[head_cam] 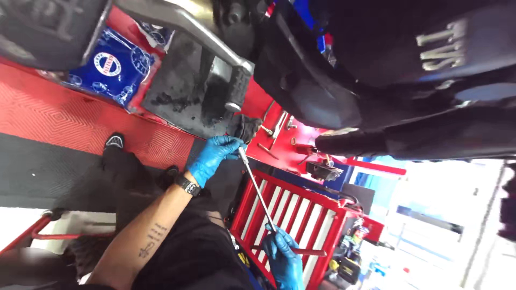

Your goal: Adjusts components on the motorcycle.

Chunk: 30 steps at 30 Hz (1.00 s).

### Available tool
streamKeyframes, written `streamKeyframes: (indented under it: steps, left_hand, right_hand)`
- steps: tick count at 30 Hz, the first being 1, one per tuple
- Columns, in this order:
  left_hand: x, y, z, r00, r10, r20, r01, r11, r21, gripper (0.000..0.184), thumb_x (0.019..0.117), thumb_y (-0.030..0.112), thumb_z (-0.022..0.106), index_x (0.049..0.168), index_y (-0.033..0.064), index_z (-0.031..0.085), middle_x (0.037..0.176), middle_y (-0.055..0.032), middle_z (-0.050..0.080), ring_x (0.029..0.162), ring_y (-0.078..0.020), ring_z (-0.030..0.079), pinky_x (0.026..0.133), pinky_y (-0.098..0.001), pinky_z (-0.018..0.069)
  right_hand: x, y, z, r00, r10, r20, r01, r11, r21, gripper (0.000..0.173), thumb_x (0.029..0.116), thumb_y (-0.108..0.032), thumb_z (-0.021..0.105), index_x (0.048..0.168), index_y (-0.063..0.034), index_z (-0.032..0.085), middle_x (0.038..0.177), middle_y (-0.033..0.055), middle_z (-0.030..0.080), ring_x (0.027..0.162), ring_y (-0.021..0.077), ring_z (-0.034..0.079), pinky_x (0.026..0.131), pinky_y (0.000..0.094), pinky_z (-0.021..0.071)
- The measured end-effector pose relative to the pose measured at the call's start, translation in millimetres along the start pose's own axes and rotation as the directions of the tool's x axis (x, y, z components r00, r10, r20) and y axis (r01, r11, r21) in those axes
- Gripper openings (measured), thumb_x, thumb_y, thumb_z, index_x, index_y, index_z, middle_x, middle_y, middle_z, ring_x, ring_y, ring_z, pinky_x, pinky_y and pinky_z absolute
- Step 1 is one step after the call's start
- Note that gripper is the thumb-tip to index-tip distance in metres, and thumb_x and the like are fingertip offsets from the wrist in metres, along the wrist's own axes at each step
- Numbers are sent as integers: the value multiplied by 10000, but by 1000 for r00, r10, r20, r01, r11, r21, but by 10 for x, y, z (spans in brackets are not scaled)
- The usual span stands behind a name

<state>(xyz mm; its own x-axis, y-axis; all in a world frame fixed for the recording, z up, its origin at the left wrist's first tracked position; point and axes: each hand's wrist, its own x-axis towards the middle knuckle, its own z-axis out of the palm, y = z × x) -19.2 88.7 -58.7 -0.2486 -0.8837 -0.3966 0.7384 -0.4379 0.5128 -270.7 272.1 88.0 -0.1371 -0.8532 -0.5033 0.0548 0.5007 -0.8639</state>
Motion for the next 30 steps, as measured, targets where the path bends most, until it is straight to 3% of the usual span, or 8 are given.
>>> streamKeyframes:
  steps: [8, 10, 13, 18, 20, 25, 28, 30]
  left_hand:
    - [-158, 263, -1, 995, -32, 91, 40, 996, -85, 192, 1038, 52, 562, 1133, -70, 674, 1012, -144, 765, 891, -216, 760, 818, -341, 635]
    - [-166, 335, 38, 993, -42, 107, 48, 997, -53, 191, 1027, 52, 588, 1129, -71, 691, 999, -141, 770, 862, -203, 761, 797, -326, 637]
    - [-156, 459, 130, 986, -56, 159, 63, 997, -44, 222, 1040, 66, 568, 1178, -63, 685, 1022, -138, 764, 871, -194, 756, 799, -320, 635]
    - [-96, 766, 446, 960, 39, 276, -10, 995, -103, 237, 1059, 93, 531, 1181, -53, 673, 1012, -127, 758, 867, -167, 748, 789, -295, 630]
    - [-64, 894, 574, 957, 81, 280, -49, 992, -118, 243, 1061, 91, 524, 1176, -52, 682, 997, -117, 750, 853, -153, 738, 777, -287, 629]
    - [49, 1124, 607, 965, 64, 256, -74, 997, 28, 302, 1095, 133, 447, 1103, -42, 694, 941, -105, 749, 810, -150, 731, 730, -294, 627]
    - [7, 1202, 581, 955, 12, 298, -34, 997, 70, 290, 1086, 106, 443, 1164, -49, 675, 971, -108, 756, 872, -173, 740, 818, -333, 627]
    - [-12, 1221, 593, 942, -14, 336, -3, 999, 51, 302, 1079, 68, 418, 1207, -59, 660, 986, -113, 760, 905, -183, 746, 859, -342, 621]
  right_hand:
    - [-135, -204, 197, 999, -28, 29, 28, 1000, 12, 245, 970, -231, 671, 1111, -47, 749, 563, -46, 559, 470, 25, 502, 475, 206, 452]
    - [-255, -269, 269, 986, -162, -43, 145, 954, -262, 240, 995, -192, 625, 1137, -46, 752, 618, -40, 597, 502, 21, 509, 501, 192, 467]
    - [-376, -341, 306, 915, -400, 54, 332, 672, -662, 244, 1033, -145, 578, 1211, -88, 735, 795, -54, 702, 623, 17, 604, 597, 176, 541]
    - [-250, -232, 422, 987, -159, 0, 158, 981, -116, 260, 1010, -273, 636, 1160, -88, 741, 667, -24, 639, 582, 61, 600, 633, 263, 566]
    - [-161, -137, 510, 982, -189, 3, 189, 981, -30, 258, 1009, -284, 638, 1144, -90, 743, 677, -23, 643, 588, 67, 604, 633, 274, 566]
    - [-81, -139, 722, 913, -400, -81, 355, 877, -325, 229, 1040, -229, 596, 1168, -127, 756, 888, -13, 729, 680, 51, 636, 636, 211, 566]
    - [-204, -36, 888, 977, -159, -145, 168, 984, 58, 215, 991, -267, 656, 1107, -126, 771, 710, -42, 661, 578, 39, 582, 574, 224, 532]
    - [-286, 100, 1101, 994, -75, -86, 99, 942, 322, 236, 978, -300, 674, 1110, -125, 763, 651, -62, 632, 571, 35, 585, 599, 234, 532]
